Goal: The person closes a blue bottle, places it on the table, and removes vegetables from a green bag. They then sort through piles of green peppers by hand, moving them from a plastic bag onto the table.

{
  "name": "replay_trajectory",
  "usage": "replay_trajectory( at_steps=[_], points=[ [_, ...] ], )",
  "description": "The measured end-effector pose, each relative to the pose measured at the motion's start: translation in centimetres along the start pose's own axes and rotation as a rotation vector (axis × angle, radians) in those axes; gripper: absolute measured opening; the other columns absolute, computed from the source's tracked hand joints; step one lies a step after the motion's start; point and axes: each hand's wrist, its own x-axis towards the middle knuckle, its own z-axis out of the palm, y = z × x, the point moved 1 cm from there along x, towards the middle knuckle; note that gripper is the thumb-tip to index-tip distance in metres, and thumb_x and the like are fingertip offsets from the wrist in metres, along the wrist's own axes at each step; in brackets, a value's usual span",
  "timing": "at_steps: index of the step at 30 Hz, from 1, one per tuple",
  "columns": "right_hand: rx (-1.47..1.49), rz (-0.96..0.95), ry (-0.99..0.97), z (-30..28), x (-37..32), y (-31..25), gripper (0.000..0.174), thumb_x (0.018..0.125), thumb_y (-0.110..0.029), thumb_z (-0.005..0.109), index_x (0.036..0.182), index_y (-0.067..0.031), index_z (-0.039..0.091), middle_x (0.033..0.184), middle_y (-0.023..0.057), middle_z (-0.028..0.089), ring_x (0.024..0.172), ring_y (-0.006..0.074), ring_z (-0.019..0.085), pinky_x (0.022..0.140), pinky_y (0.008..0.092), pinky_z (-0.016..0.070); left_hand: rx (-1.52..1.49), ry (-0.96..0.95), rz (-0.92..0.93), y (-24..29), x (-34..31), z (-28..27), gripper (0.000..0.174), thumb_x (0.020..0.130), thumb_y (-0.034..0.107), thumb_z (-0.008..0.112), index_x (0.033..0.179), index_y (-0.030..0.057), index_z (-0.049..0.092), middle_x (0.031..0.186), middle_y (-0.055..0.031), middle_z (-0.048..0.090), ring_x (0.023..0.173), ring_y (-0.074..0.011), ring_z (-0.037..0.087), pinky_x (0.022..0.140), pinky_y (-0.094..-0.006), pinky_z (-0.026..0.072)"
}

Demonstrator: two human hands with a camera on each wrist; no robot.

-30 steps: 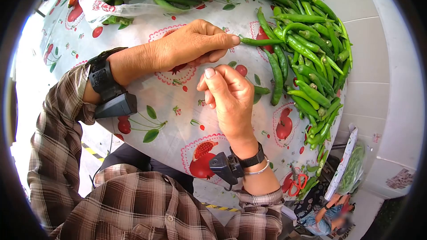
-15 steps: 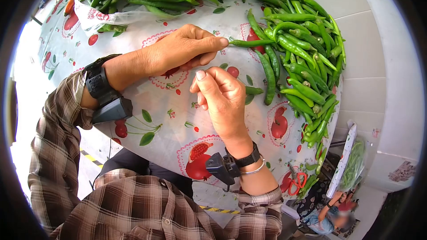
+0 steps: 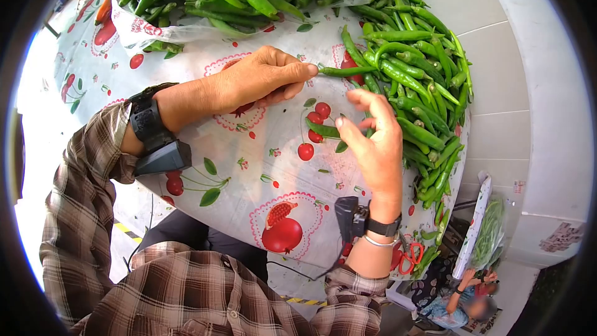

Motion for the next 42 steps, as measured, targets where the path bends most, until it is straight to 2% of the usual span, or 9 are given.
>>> replay_trajectory(
  at_steps=[5,9,13,18,31,34,37,40,42],
  points=[
    [-0.326,-0.104,-0.291,0.1,-0.2,-0.5,0.032,0.065,-0.005,0.064,0.097,-0.0023,0.058,0.091,0.0071,0.057,0.087,0.0229,0.053,0.077,0.0313,0.0416,-0.003,0.002,0.008,-0.1,0.0,0.0,0.050,0.090,0.040,0.046,0.052,0.0074,0.045,0.044,0.0018,0.039,0.038,-0.0063,0.034,0.038,-0.0226,0.0283],
    [-0.403,-0.081,-0.201,0.3,0.1,0.5,0.025,0.066,-0.003,0.064,0.090,-0.0002,0.057,0.085,0.0088,0.056,0.081,0.0238,0.053,0.073,0.0335,0.0424,-0.003,0.004,0.008,0.1,-0.1,0.0,0.050,0.090,0.040,0.046,0.053,0.0075,0.045,0.045,0.0016,0.039,0.039,-0.0064,0.035,0.038,-0.0225,0.0290],
    [-0.317,-0.010,0.220,-0.3,0.6,0.9,0.018,0.070,-0.004,0.064,0.084,0.0014,0.055,0.095,0.0126,0.057,0.085,0.0245,0.052,0.072,0.0335,0.0431,-0.064,0.009,-0.023,-0.3,0.2,-0.1,0.049,0.090,0.040,0.047,0.053,0.0075,0.046,0.046,0.0014,0.041,0.039,-0.0065,0.036,0.039,-0.0220,0.0299],
    [-0.663,-0.186,0.218,-0.3,1.3,2.6,0.029,0.072,-0.009,0.064,0.098,0.0002,0.054,0.107,0.0163,0.056,0.097,0.0335,0.050,0.086,0.0406,0.0391,-0.079,0.020,-0.035,-0.2,0.1,-0.1,0.047,0.089,0.040,0.048,0.055,0.0069,0.048,0.047,0.0009,0.043,0.040,-0.0063,0.038,0.038,-0.0215,0.0308],
    [-0.683,-0.087,0.160,-0.2,1.8,2.6,0.036,0.068,-0.010,0.064,0.102,-0.0034,0.053,0.093,0.0158,0.058,0.084,0.0334,0.052,0.076,0.0399,0.0415,-0.134,-0.008,-0.049,-0.2,0.3,-0.2,0.041,0.090,0.036,0.049,0.062,0.0058,0.054,0.053,0.0004,0.048,0.046,-0.0070,0.046,0.042,-0.0204,0.0377],
    [-0.383,0.038,0.061,0.1,1.7,2.0,0.037,0.067,-0.004,0.062,0.102,-0.0027,0.050,0.079,0.0125,0.059,0.066,0.0274,0.056,0.064,0.0353,0.0446,-0.280,-0.088,-0.050,-0.7,0.4,-0.1,0.032,0.089,0.032,0.052,0.079,0.0026,0.059,0.069,-0.0022,0.056,0.058,-0.0074,0.052,0.052,-0.0205,0.0450],
    [-0.161,0.050,0.044,1.0,1.5,0.9,0.035,0.068,-0.003,0.062,0.101,-0.0022,0.050,0.077,0.0092,0.058,0.068,0.0183,0.056,0.065,0.0307,0.0449,-0.385,-0.181,-0.069,-1.1,0.3,0.5,0.035,0.083,0.027,0.061,0.099,-0.0026,0.057,0.093,-0.0084,0.058,0.082,-0.0138,0.056,0.070,-0.0254,0.0506],
    [-0.023,0.034,0.042,1.3,2.1,0.4,0.034,0.069,-0.005,0.063,0.100,-0.0023,0.049,0.076,0.0045,0.055,0.068,0.0098,0.051,0.064,0.0258,0.0438,-0.462,-0.208,-0.110,-1.1,0.2,0.7,0.073,0.079,0.030,0.067,0.131,-0.0053,0.032,0.120,-0.0154,0.047,0.113,-0.0222,0.046,0.094,-0.0331,0.0414],
    [0.070,0.006,0.052,1.8,2.7,0.1,0.034,0.071,-0.009,0.065,0.100,-0.0034,0.049,0.075,0.0025,0.053,0.068,0.0089,0.049,0.062,0.0245,0.0434,-0.505,-0.256,-0.096,-0.5,-0.1,1.0,0.080,0.077,0.032,0.069,0.135,-0.0018,0.025,0.126,-0.0143,0.041,0.118,-0.0229,0.041,0.100,-0.0351,0.0337]
  ],
)
